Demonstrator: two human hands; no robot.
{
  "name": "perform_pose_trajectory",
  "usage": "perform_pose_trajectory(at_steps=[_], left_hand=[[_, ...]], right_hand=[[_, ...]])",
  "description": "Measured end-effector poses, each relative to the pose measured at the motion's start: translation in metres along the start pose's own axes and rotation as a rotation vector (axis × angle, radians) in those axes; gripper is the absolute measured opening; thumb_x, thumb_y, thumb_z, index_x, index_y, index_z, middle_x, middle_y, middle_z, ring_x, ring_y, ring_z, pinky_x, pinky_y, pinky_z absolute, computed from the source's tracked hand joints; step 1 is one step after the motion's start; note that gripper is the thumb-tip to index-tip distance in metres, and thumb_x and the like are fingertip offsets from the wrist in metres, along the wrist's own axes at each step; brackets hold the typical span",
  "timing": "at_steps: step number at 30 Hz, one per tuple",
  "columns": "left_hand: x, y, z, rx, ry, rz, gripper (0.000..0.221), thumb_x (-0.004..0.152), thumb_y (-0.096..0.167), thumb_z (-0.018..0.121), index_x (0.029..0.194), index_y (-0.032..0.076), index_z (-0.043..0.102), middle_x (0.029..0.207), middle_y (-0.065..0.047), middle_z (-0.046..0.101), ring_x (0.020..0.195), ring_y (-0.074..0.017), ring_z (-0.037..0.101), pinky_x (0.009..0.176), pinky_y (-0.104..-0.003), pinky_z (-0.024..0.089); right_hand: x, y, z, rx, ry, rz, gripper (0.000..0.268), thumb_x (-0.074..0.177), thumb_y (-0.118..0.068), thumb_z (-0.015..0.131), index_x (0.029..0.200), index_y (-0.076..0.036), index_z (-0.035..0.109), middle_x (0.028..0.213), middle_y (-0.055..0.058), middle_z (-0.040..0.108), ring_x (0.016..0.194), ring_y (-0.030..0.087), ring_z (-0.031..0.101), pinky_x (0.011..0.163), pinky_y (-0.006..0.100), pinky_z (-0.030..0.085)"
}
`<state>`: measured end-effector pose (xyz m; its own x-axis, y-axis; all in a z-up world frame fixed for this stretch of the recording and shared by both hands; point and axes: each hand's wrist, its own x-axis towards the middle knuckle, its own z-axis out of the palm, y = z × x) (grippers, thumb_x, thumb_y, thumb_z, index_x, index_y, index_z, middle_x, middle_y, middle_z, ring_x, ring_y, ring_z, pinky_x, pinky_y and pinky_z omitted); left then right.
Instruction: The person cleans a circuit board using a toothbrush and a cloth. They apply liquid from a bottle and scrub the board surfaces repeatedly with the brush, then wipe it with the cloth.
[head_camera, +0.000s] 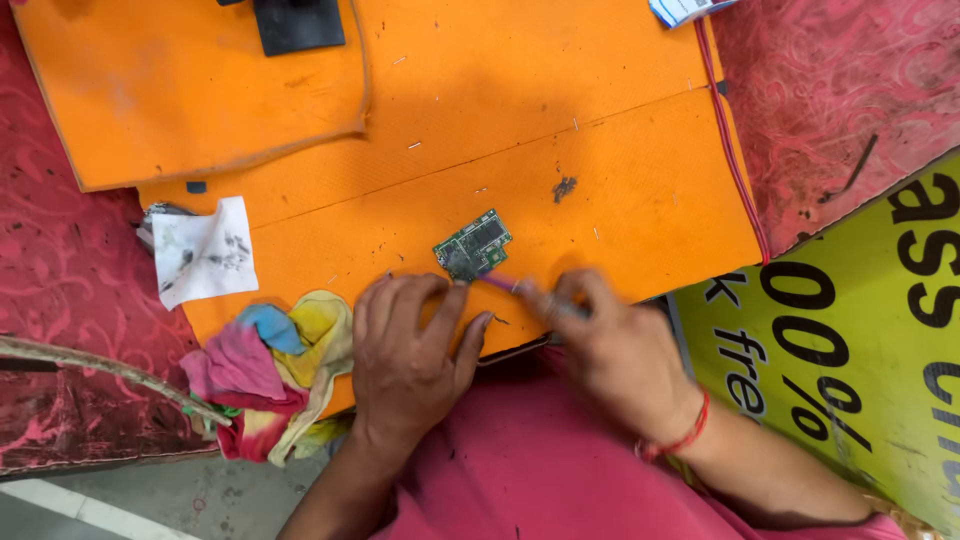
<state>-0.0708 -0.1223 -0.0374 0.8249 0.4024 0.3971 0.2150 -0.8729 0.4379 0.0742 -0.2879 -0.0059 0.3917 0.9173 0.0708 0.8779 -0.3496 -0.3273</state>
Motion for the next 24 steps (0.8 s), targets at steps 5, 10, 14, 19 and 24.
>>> perform_pose_trajectory(at_steps=[5,10,14,19,24], left_hand=[[0.008,-0.006,-0.007,-0.012,-0.011,-0.111,0.062,0.082,0.034,0.082,0.129,-0.002,0.063,0.121,-0.017,0.057,0.115,-0.0370,0.053,0.096,-0.050,0.045],[0.023,-0.015,-0.007,-0.035,-0.023,-0.103,0.048,0.082,0.033,0.085,0.116,0.005,0.066,0.111,-0.012,0.058,0.109,-0.0345,0.052,0.092,-0.049,0.045],[0.026,-0.016,-0.008,-0.039,-0.015,-0.088,0.046,0.073,0.032,0.086,0.103,0.004,0.066,0.105,-0.012,0.057,0.105,-0.0345,0.052,0.089,-0.048,0.045],[0.014,-0.016,-0.005,-0.031,-0.004,-0.108,0.044,0.068,0.035,0.087,0.094,0.007,0.066,0.100,-0.009,0.057,0.103,-0.0328,0.053,0.086,-0.047,0.045],[0.014,-0.018,-0.003,-0.032,0.011,-0.103,0.045,0.069,0.037,0.089,0.093,0.007,0.066,0.099,-0.008,0.057,0.100,-0.0319,0.053,0.083,-0.047,0.045]], right_hand=[[0.000,-0.005,0.007,0.017,-0.001,-0.017,0.061,0.079,-0.011,0.071,0.138,-0.021,0.063,0.104,0.006,0.059,0.062,0.026,0.062,0.051,0.039,0.052],[0.004,-0.004,-0.003,-0.051,-0.023,0.124,0.063,0.084,0.000,0.066,0.143,-0.022,0.065,0.100,0.005,0.060,0.055,0.025,0.061,0.048,0.039,0.052],[-0.001,-0.008,-0.005,-0.013,-0.032,0.016,0.065,0.077,-0.002,0.066,0.139,-0.020,0.065,0.103,0.006,0.060,0.057,0.026,0.062,0.052,0.040,0.054],[0.002,0.004,-0.001,-0.002,-0.038,0.069,0.056,0.081,-0.004,0.068,0.136,-0.015,0.066,0.105,0.008,0.060,0.059,0.027,0.062,0.049,0.040,0.051],[0.003,0.001,0.004,0.019,-0.033,0.098,0.052,0.084,-0.002,0.067,0.135,-0.015,0.068,0.104,0.006,0.060,0.064,0.027,0.063,0.051,0.040,0.051]])
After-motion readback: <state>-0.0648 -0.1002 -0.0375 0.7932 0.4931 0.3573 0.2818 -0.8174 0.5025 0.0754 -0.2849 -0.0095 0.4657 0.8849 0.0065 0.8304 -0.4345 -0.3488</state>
